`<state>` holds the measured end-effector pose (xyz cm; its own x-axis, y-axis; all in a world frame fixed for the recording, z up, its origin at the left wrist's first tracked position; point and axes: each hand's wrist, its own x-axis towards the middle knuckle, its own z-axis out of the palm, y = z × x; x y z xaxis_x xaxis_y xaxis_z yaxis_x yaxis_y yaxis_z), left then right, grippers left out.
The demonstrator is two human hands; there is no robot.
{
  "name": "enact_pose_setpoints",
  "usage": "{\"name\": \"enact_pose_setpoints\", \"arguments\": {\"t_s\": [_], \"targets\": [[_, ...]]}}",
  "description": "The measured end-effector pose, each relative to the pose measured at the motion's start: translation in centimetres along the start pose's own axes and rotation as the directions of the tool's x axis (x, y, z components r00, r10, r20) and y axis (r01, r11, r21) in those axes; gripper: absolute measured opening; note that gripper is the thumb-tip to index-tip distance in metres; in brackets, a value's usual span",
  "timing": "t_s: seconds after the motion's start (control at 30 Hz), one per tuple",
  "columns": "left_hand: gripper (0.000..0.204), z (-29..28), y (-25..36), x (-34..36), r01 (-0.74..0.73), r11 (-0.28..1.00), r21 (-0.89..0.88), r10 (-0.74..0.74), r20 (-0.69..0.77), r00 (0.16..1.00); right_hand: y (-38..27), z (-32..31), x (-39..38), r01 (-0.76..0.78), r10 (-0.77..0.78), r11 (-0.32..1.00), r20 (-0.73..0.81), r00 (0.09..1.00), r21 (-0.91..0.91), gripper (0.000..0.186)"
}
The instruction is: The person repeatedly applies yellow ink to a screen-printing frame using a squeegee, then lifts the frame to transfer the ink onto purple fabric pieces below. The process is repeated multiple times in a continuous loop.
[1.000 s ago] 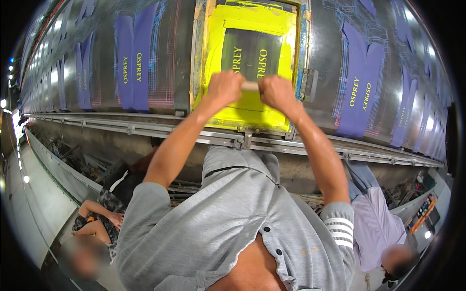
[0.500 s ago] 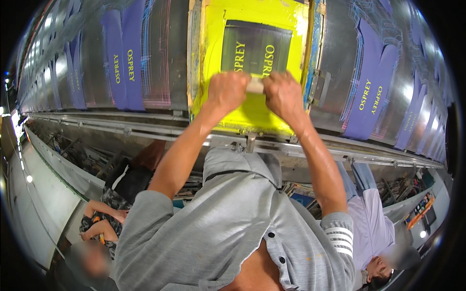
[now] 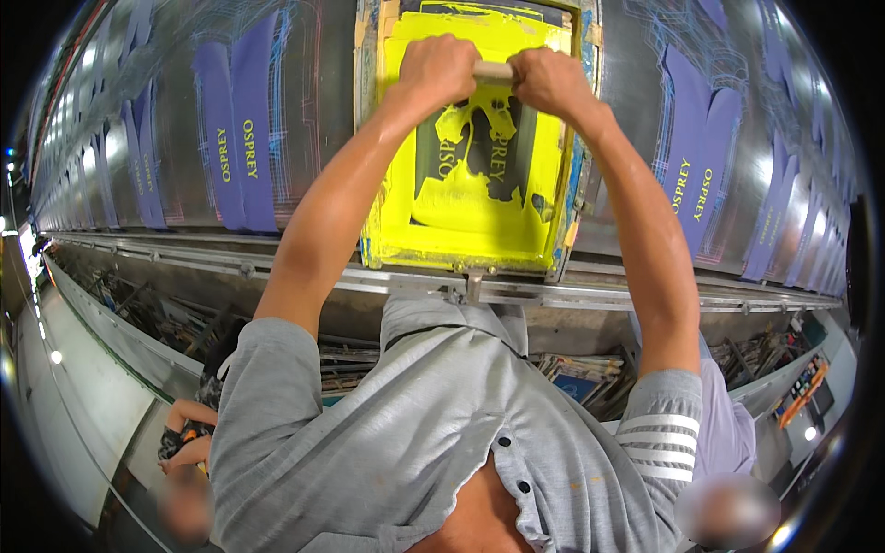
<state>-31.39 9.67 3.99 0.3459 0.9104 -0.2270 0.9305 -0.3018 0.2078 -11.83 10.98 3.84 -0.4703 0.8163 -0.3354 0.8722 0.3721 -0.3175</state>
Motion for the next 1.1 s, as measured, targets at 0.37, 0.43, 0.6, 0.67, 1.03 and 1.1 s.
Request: {"name": "enact_pose_setpoints", "arguments": {"t_s": [0.37, 0.43, 0.6, 0.67, 1.03, 1.1], "targets": [[0.03, 4.6, 5.7, -17.5, 0.032, 0.986, -0.161, -0.027, 0.036, 0.999, -7.2, 9.0, -15.5, 0.204, -0.178, 0.976, -0.262, 0.948, 0.077, 0.008], [0.032, 6.4, 6.1, -20.3, -0.031, 0.981, -0.191, 0.022, -0.048, 0.999, -8.9, 10.5, -18.1, 0.161, -0.138, 0.984, -0.241, 0.961, 0.08, 0.009], [0.029, 10.0, 6.6, -21.5, -0.075, 0.981, -0.179, 0.049, -0.146, 0.988, -4.7, 10.4, -18.9, 0.141, -0.017, 0.813, -0.221, 0.975, 0.564, 0.04], [0.026, 10.6, 6.2, -20.9, -0.035, 0.989, -0.143, 0.016, -0.135, 0.991, 0.3, 9.0, -16.2, 0.018, 0.152, 0.954, -0.538, 0.829, 0.298, 0.051], [0.009, 13.4, 12.4, -17.2, -0.098, 0.969, -0.226, 0.078, -0.097, 0.992, 17.8, 13.9, -17.5, -0.031, 0.766, 0.413, -0.329, 0.552, 0.91, 0.026], [0.008, 12.4, 12.1, -17.2, -0.139, 0.951, -0.276, 0.095, -0.166, 0.981, 15.1, 9.3, -18.3, 0.006, 0.78, 0.368, -0.312, 0.542, 0.93, 0.027]]}}
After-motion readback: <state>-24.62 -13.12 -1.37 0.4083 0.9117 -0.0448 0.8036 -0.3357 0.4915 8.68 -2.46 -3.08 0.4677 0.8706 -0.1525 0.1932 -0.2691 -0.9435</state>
